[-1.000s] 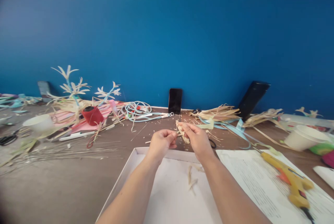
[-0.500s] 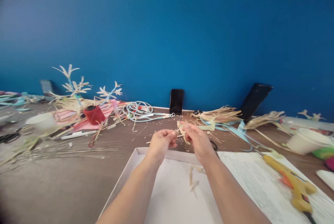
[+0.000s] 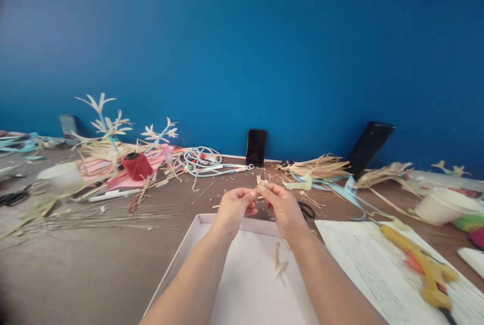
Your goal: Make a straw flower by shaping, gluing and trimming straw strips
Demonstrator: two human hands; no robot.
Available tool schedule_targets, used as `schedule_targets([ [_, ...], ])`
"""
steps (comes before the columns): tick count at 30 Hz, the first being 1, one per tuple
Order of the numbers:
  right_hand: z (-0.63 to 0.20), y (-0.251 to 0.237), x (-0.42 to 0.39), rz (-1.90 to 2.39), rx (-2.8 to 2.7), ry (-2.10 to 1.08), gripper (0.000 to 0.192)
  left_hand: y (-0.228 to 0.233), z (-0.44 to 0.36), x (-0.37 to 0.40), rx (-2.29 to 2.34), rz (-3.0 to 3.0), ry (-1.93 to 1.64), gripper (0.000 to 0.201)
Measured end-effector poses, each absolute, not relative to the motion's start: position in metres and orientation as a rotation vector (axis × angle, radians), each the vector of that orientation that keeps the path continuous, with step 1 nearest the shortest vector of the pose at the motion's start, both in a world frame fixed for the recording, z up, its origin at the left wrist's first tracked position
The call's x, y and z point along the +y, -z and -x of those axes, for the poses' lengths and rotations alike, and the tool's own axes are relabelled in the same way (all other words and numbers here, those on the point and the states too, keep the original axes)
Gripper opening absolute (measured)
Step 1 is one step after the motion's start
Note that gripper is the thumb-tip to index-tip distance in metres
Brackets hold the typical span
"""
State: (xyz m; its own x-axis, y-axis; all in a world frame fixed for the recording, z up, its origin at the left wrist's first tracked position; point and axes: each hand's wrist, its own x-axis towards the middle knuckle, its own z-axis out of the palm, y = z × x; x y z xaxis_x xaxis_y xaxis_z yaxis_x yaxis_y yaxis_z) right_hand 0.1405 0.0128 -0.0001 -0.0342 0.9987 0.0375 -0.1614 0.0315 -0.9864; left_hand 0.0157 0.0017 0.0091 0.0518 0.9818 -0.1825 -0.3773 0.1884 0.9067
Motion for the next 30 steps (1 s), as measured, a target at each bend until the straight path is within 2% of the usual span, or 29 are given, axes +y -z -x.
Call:
schedule_targets([
  [11,-0.141,-0.001,0.011,1.179,-1.322,-1.034,0.032,-0.003,-0.016,0.004,1.043,-0.916,-1.277,0.014],
  [18,-0.139,-0.005,0.008,1.292,-1.402,-0.868,0.028,0.003,-0.019,0.006,1.126,-1.072,-1.285,0.014],
  [30,-0.142,0.005,0.013,1.299,-1.349,-0.919,0.030,0.010,-0.020,0.004,1.317,-1.410,-1.296,0.018],
])
